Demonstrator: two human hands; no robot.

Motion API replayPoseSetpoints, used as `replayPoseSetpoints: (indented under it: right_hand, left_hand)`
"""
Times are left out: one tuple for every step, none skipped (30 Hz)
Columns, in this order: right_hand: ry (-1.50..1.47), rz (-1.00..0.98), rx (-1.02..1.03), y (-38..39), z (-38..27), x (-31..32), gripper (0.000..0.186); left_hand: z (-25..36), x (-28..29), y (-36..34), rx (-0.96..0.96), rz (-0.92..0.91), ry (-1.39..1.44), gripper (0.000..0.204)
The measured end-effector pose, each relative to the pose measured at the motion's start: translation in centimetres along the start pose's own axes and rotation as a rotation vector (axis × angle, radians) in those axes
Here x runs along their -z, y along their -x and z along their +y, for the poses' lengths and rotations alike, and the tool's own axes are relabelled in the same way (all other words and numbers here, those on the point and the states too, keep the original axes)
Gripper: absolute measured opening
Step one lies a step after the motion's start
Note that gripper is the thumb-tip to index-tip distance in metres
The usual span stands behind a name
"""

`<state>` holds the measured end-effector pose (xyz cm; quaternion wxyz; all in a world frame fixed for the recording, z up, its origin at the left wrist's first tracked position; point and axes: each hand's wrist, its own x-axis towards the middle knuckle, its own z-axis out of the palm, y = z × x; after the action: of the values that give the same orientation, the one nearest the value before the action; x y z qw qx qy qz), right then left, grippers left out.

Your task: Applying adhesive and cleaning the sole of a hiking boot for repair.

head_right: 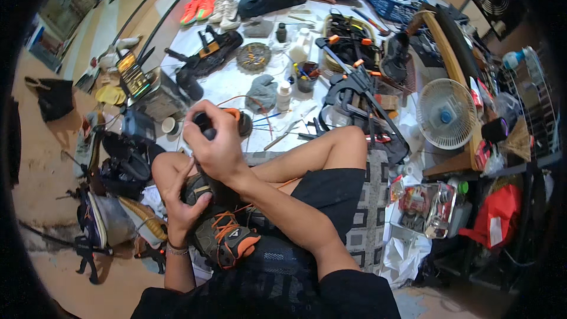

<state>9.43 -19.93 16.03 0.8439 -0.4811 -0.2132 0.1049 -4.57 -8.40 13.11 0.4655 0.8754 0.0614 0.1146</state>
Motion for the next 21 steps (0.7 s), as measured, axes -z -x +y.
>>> replayPoseSetpoints:
  right_hand:
    - [0.026,-0.002,0.003,-0.6,0.4,0.0,0.008]
    - [-0.006,0.003,-0.025,-1.0,0.5,-0.1,0.009]
    - [-0.007,-0.016,-0.023,-1.4,0.4,0.3,0.010]
    - [-0.110,-0.008,-0.034,-1.9,0.0,0.5,0.010]
    - [-0.213,-0.002,-0.045,-2.5,-0.6,0.7,0.011]
    - [-0.133,0.026,0.086,-3.1,-1.6,1.4,0.011]
    - [0.103,0.081,0.316,-4.2,-2.1,3.0,0.008]
    - [0.023,0.076,0.362,-4.9,-4.1,4.3,0.008]
    - [0.016,0.037,0.441,-5.4,-6.5,5.7,0.014]
    - [0.018,0.020,0.578,-6.3,-8.5,7.2,0.031]
    - [0.126,0.069,0.536,-6.6,-10.8,8.8,0.047]
    - [0.274,0.063,0.555,-8.0,-12.0,11.6,0.057]
    - [0.251,0.112,0.499,-9.1,-12.9,13.5,0.057]
    - [0.297,0.123,0.436,-10.6,-13.4,15.9,0.056]
    - [0.322,0.163,0.379,-12.4,-13.4,18.1,0.057]
    - [0.488,0.245,0.387,-14.6,-13.3,21.4,0.055]
    - [0.579,0.230,0.355,-17.2,-13.0,24.9,0.049]
    - [0.717,0.224,0.415,-20.2,-12.5,28.2,0.042]
    - [0.972,0.314,0.522,-22.7,-12.9,31.4,0.040]
    - [1.153,0.265,0.545,-25.9,-11.1,32.9,0.041]
    - [1.188,0.249,0.418,-28.6,-9.5,33.7,0.039]
  left_hand:
    - [-0.2,-0.1,-0.2,0.013,0.020,0.011,0.068]
    - [-0.6,-0.1,-0.4,-0.011,0.044,-0.007,0.068]
    - [-1.0,-0.3,-0.7,-0.034,0.068,-0.026,0.069]
    - [-1.5,-0.7,-0.8,0.013,0.097,0.070,0.062]
    - [-2.3,-1.0,-0.9,0.006,0.090,0.075,0.062]
    - [-3.2,-1.4,-1.1,-0.021,0.086,0.089,0.060]
    - [-3.6,-1.6,-1.1,-0.047,0.078,0.099,0.057]
    - [-3.7,-1.4,-1.0,0.064,0.061,0.159,0.052]
    - [-4.0,-1.0,-1.1,0.063,0.059,0.156,0.052]
    - [-4.2,-0.7,-1.2,0.068,0.067,0.158,0.049]
    - [-4.3,-0.6,-1.4,0.077,0.075,0.159,0.046]
    - [-4.4,-0.5,-1.7,0.094,0.082,0.229,0.042]
    - [-4.9,-0.6,-2.1,0.096,0.084,0.231,0.042]
    - [-5.6,-0.4,-2.2,0.120,0.085,0.269,0.043]
    - [-6.2,-0.3,-2.4,0.145,0.089,0.307,0.043]
    - [-6.8,-0.3,-2.9,0.171,0.056,0.310,0.043]
    - [-7.5,-0.4,-3.4,0.172,0.056,0.311,0.043]
    - [-8.2,-0.6,-3.8,0.206,0.049,0.374,0.043]
    - [-9.4,-1.5,-4.6,0.230,0.022,0.463,0.043]
    - [-10.9,-1.0,-4.3,0.263,0.013,0.452,0.043]
    - [-12.2,-0.8,-4.1,0.283,0.024,0.438,0.043]
